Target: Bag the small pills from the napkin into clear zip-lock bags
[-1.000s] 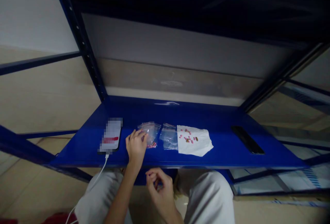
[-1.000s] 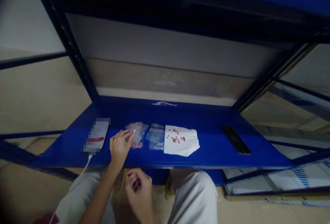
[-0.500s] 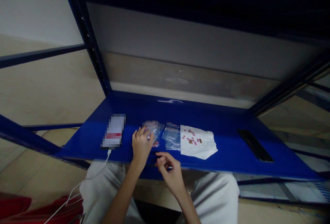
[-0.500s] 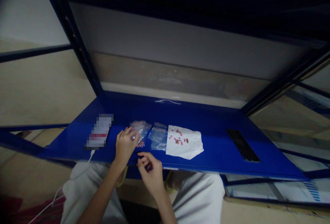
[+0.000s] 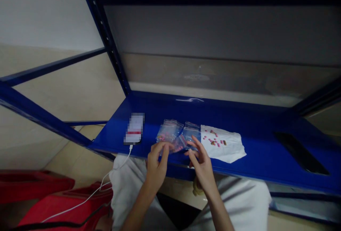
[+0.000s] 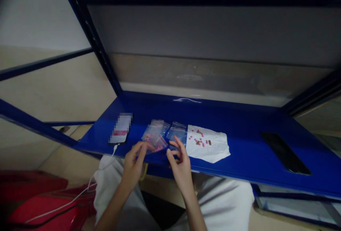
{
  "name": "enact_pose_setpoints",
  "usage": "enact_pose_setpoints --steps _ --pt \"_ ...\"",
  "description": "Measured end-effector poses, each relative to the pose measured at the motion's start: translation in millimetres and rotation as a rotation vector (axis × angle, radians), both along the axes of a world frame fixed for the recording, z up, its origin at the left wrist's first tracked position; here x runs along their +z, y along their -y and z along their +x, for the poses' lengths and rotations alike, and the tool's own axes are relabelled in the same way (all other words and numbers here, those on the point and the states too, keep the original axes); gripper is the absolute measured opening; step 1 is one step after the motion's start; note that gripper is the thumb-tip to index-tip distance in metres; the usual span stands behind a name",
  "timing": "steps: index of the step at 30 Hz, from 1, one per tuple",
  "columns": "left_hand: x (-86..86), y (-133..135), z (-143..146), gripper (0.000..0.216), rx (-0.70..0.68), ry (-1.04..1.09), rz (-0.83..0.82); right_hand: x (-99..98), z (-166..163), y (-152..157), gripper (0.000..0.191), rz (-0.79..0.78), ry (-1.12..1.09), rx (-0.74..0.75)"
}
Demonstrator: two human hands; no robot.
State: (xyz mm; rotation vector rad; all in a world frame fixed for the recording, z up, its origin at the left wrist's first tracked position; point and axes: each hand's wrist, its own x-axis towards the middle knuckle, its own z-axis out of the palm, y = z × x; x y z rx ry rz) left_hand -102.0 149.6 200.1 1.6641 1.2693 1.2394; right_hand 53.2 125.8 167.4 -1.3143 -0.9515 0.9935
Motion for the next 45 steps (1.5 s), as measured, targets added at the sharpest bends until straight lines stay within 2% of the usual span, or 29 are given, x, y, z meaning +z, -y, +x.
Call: enact_pose_setpoints --steps 2,4,8,11,14,15,17,20,23,27,31,37,42,45 --pt "-5.0 11 1 0.029 -0.13 0.053 -0.12 2.3 2 3 0.043 -0.04 -0.046 0.081" --pt "-12.3 16 1 0.029 -0.188 0.11 -0.198 3.8 4 7 0.032 -0.085 -0.07 0.141" --pt "-24.0 15 2 0.026 -0.152 0.159 -0.292 8.5 7 18 0.032 -0.15 -0.163 0.239" --pt "-23.1 16 5 0.021 0.036 0.048 -0.146 13.8 10 26 0.033 -0.182 -0.205 0.328" --pt "-12.4 27 9 0.012 0.201 -0.13 0.102 17.3 12 31 0.033 -0.198 -0.206 0.302" --pt "-7.7 32 10 0.01 0.226 -0.191 0.159 17.8 12 32 0.033 -0.196 -0.196 0.289" --pt "1.2 43 14 0.019 0.238 -0.314 0.229 18.3 10 33 0.032 -0.174 -0.163 0.273" --pt "9.1 54 20 0.023 0.231 -0.483 0.252 19.5 7 34 0.032 -0.126 -0.105 0.272" --pt "9.3 58 24 0.021 0.189 -0.525 0.236 22.1 4 37 0.032 -0.112 -0.043 0.279" --pt "5.9 57 27 0.023 0.065 -0.422 0.142 26.8 3 40 0.032 -0.073 0.052 0.258" --pt "6.0 56 28 0.025 0.02 -0.35 0.071 31.1 5 41 0.032 -0.053 0.108 0.251" --pt "6.3 51 26 0.026 -0.139 -0.223 -0.009 28.3 10 38 0.024 -0.067 0.148 0.272" --pt "5.3 44 23 0.022 -0.174 -0.182 -0.015 28.4 11 36 0.024 -0.094 0.166 0.251" --pt "4.3 40 21 0.022 -0.18 -0.139 -0.025 34.3 11 36 0.023 -0.045 0.239 0.212"
